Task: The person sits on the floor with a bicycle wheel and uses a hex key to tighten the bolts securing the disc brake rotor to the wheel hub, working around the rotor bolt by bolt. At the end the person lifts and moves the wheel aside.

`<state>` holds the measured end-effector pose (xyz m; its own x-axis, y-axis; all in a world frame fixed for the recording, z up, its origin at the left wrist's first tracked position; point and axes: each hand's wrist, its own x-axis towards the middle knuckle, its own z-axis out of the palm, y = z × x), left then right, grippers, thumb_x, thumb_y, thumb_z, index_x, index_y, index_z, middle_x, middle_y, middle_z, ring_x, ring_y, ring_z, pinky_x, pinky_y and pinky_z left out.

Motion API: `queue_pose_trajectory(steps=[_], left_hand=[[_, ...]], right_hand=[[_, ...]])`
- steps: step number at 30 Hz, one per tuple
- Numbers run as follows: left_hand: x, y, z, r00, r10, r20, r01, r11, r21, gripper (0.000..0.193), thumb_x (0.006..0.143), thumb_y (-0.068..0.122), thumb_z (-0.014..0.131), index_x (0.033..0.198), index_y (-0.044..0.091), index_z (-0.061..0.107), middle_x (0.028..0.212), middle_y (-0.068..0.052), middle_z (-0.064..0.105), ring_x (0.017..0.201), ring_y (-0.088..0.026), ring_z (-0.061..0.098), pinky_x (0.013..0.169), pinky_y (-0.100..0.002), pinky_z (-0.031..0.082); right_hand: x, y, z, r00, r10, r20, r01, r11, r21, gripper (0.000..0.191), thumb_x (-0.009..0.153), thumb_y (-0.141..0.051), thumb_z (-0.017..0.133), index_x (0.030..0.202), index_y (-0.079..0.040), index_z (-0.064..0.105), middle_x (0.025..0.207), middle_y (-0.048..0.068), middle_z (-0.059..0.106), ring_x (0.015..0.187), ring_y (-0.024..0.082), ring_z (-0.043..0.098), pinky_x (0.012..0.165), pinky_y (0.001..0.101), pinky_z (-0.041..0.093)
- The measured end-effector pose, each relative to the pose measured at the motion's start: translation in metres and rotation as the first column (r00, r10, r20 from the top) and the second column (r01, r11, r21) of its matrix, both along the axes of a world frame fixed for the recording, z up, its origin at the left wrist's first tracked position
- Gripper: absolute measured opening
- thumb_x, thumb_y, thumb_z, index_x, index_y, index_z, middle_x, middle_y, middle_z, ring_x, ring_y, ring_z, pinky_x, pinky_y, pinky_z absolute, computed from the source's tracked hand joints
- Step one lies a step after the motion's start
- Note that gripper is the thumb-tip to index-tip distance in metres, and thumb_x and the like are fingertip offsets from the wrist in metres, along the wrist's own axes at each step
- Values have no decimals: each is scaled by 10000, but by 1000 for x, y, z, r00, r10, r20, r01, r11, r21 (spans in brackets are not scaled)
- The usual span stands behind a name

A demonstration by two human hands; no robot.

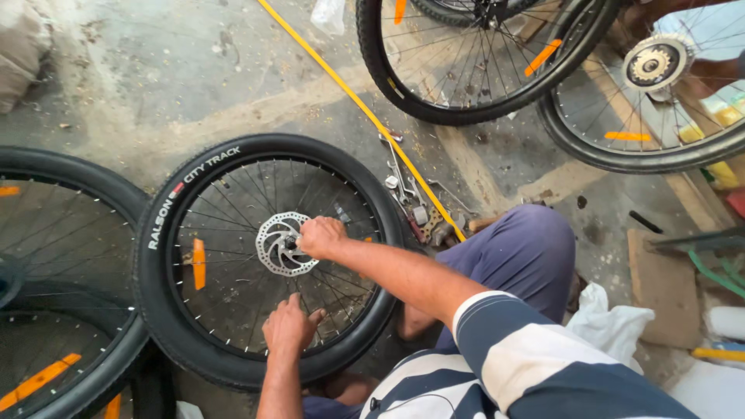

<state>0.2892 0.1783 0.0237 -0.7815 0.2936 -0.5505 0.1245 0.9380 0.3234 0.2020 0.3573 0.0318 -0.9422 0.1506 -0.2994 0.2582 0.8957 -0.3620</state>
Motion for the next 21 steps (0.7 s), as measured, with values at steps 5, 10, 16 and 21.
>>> queue_pose_trajectory(steps=[5, 10, 16, 21], left_hand=[[6, 6, 4, 999, 3, 39, -2, 1000, -21, 717, 815, 584, 762, 1359, 157, 573, 1302, -124, 657, 1217, -337, 632, 1007, -487, 501], [4, 9, 4, 1000, -12, 25, 13, 1000, -19, 726, 813, 579, 771, 1353, 138, 568, 1291, -139, 656, 1225, -330, 625, 1013, -483, 494], [13, 16, -7, 999, -12, -49, 16, 997, 76, 680, 806, 558, 775, 1289, 117, 589, 1224, -154, 665, 1156, -368, 637, 956, -520, 496], [24, 12, -31, 990, 88, -113, -67, 983, 174, 601, 796, 528, 801, 1210, 124, 639, 1201, -144, 679, 1167, -365, 631, 985, -553, 461]], right_hand=[[6, 16, -7, 984, 170, -62, -168, 985, 38, 217, 852, -292, 679, 920, -104, 764, 924, 194, 748, 924, 400, 726, 833, 509, 566], [3, -1, -27, 971, -218, -102, 205, 971, -124, 218, 759, -195, 715, 964, -149, 772, 946, 180, 747, 913, 387, 720, 810, 491, 566], [8, 12, -38, 948, -318, 30, 304, 871, -386, 285, 750, -348, 800, 933, -130, 785, 858, 123, 782, 766, 283, 793, 771, 389, 607], [28, 47, -41, 742, 437, -508, -518, 855, -20, 360, 850, -371, 825, 994, -52, 741, 912, 164, 722, 863, 370, 698, 762, 457, 558]])
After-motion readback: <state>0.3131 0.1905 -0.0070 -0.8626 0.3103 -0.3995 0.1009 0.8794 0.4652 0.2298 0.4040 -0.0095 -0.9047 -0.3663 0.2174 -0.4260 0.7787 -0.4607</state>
